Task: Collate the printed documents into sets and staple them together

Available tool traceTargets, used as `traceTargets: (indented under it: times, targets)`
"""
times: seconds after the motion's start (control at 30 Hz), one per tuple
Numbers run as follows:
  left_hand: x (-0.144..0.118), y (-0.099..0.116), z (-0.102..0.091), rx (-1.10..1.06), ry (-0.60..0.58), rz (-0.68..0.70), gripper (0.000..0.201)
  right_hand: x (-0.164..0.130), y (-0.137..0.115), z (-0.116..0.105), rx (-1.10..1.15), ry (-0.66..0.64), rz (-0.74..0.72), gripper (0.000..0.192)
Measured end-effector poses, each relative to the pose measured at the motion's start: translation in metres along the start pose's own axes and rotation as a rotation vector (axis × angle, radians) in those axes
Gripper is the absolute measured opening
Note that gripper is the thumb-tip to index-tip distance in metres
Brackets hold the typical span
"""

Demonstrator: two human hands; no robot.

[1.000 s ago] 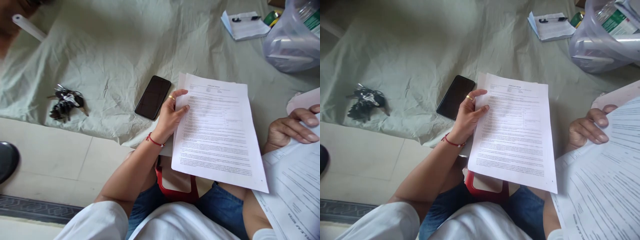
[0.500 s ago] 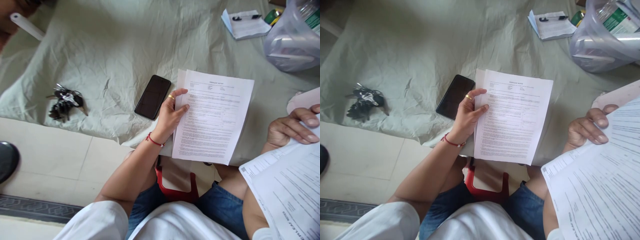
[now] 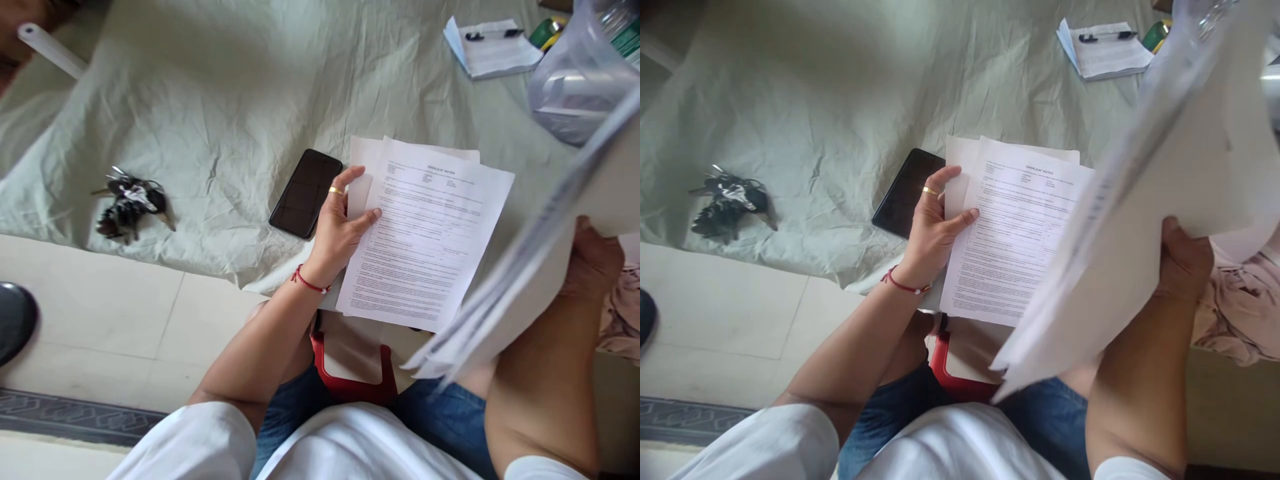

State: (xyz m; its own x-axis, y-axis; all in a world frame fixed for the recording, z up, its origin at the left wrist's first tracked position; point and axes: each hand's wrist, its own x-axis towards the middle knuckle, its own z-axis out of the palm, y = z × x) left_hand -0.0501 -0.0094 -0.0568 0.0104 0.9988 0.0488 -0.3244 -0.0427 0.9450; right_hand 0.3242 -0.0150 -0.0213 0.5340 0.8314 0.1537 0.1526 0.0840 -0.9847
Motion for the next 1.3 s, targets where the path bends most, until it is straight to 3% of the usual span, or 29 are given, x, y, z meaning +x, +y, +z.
traceTargets:
  times: [0.1, 0.2, 0.3, 0.47, 0.9, 1.07, 1.2, 1.3]
  targets:
    - [0.000, -0.001, 0.000, 0.010, 0.006, 0.011, 0.078, 0.000, -0.002, 0.007, 0.024, 0.078, -0.023, 0.048]
    - [-0.001, 0.000, 0.000, 0.019, 0.013, 0.017, 0.077, -0.002, -0.004, 0.010, -0.080, 0.114, 0.079, 0.040]
    - [-0.001, 0.001, -0.001, 0.016, 0.012, 0.007, 0.076, -0.006, -0.004, 0.014, -0.100, 0.116, 0.159, 0.052]
    - [-0.002, 0.003, 0.000, 0.028, 0.004, -0.003, 0.078, -0.013, -0.003, 0.026, 0.033, 0.055, 0.243, 0.062]
    - [-0.004, -0.001, -0.004, 0.117, -0.085, 0.041, 0.078, -0.031, -0.018, 0.038, -0.007, -0.095, 0.370, 0.068]
    - [-0.004, 0.003, -0.006, 0.111, -0.025, 0.007, 0.063, -0.025, -0.020, 0.030, -0.064, 0.001, 0.313, 0.066]
    - [-0.002, 0.003, -0.008, 0.124, 0.008, 0.006, 0.064, -0.017, -0.026, 0.012, -0.160, 0.107, 0.265, 0.059]
    - [-0.001, 0.001, -0.006, 0.134, 0.012, -0.009, 0.067, -0.017, -0.028, 0.006, -0.162, 0.091, 0.287, 0.058]
